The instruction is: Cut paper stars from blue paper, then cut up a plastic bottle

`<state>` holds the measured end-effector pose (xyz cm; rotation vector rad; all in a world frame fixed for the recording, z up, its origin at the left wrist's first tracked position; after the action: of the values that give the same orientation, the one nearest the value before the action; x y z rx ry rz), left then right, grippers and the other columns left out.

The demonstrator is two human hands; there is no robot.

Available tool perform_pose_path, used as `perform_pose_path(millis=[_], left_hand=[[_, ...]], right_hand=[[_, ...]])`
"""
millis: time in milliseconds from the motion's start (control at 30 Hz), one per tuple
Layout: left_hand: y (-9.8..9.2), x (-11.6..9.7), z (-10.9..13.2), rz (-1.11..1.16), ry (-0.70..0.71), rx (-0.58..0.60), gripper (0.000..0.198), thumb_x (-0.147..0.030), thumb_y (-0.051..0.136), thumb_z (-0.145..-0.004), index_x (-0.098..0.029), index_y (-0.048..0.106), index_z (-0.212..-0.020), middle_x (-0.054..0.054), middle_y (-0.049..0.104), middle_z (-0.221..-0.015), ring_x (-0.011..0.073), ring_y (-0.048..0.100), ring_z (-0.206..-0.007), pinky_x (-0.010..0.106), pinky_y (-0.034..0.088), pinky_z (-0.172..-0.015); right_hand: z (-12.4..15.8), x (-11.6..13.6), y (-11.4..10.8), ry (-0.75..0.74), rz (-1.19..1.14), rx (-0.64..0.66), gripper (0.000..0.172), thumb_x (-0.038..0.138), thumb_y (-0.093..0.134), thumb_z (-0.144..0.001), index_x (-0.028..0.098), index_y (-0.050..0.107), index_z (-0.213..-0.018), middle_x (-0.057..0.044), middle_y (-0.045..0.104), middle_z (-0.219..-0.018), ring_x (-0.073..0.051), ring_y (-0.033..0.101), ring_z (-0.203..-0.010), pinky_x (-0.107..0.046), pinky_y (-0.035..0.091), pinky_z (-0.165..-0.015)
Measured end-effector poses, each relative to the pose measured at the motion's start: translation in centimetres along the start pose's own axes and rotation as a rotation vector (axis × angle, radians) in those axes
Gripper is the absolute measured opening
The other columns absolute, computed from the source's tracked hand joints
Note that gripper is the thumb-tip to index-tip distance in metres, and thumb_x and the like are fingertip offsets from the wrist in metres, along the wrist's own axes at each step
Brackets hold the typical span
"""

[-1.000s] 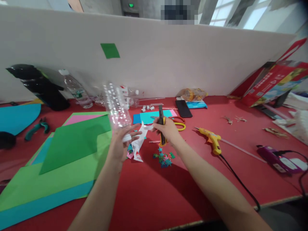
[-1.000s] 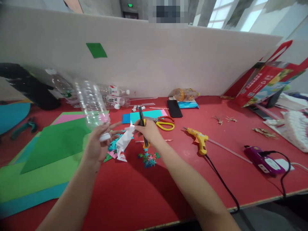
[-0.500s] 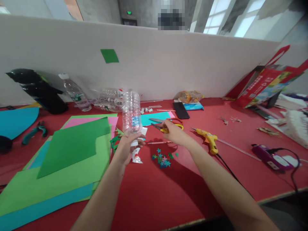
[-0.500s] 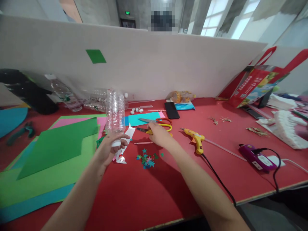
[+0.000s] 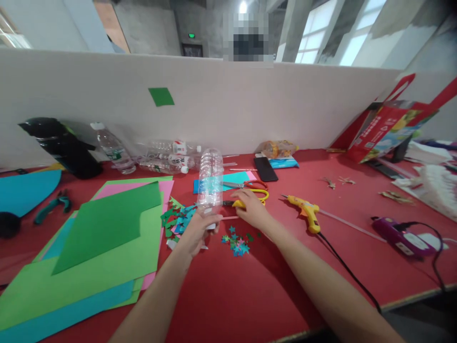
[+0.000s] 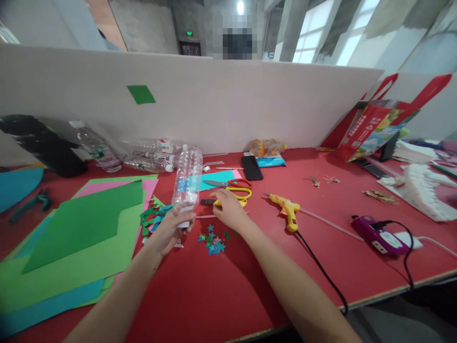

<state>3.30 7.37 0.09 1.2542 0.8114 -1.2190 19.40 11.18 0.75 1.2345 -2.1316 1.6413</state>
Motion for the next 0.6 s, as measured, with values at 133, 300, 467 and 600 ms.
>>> perform_pose_path(millis=[133,300,467,600], left_hand=[[0.2,0.1,-0.1,0.007,0.018,0.006,0.036,-0.026,0.077,-0.063,-0.021,0.052,-0.088,-0.007,0.058,-0.055,0.0078,0.049,-0.041,0.018,0.033,-0.041],[0.3,1.2,-0.6,-0.04,0.06,0.023,0.034,-0.023,0.076,-0.064,-0.021,0.053,-0.088,-0.008,0.057,-0.053,0.0089,0.049,-0.041,0.021,0.033,-0.042],[0.4,0.8,-0.6,-0.072,0.11,-0.036,0.035,-0.024,0.078,-0.058,-0.02,0.051,-0.08,-0.008,0.055,-0.05,0.0089,0.047,-0.039,0.021,0.031,-0.041],[0.1,0.2,-0.2,-0.065,0.129,-0.075,0.036,-0.027,0.077,-0.06,-0.02,0.05,-0.081,-0.009,0.053,-0.049,0.0085,0.046,-0.04,0.021,0.031,-0.042]], right_hand=[[0.9,1.2,-2.0,0.037,-0.134,-0.072,0.02,0.007,0.05,-0.082,0.02,0.064,-0.089,-0.007,0.067,-0.101,-0.022,0.059,-0.103,-0.038,0.042,-0.095],[1.3,1.7,-1.9,0.123,-0.331,-0.095,0.014,0.023,0.049,-0.089,0.02,0.062,-0.086,-0.004,0.069,-0.089,-0.018,0.064,-0.083,-0.031,0.05,-0.076],[1.1,1.7,0.1,0.158,-0.458,-0.053,0.02,0.038,0.057,-0.087,0.02,0.063,-0.093,-0.003,0.069,-0.09,-0.017,0.064,-0.083,-0.03,0.05,-0.075],[8.7,-0.2,-3.2,0.29,-0.448,-0.022,0.022,0.046,0.06,-0.083,0.026,0.069,-0.081,-0.004,0.068,-0.081,-0.021,0.064,-0.078,-0.034,0.049,-0.069]])
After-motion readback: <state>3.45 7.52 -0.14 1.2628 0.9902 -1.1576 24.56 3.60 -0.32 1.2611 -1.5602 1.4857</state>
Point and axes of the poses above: each hand's wrist, its own z-axis away from the middle knuckle, its own y-axis out of the palm, x = y × z, the point moved 6 cm from there along -z, towards the middle knuckle
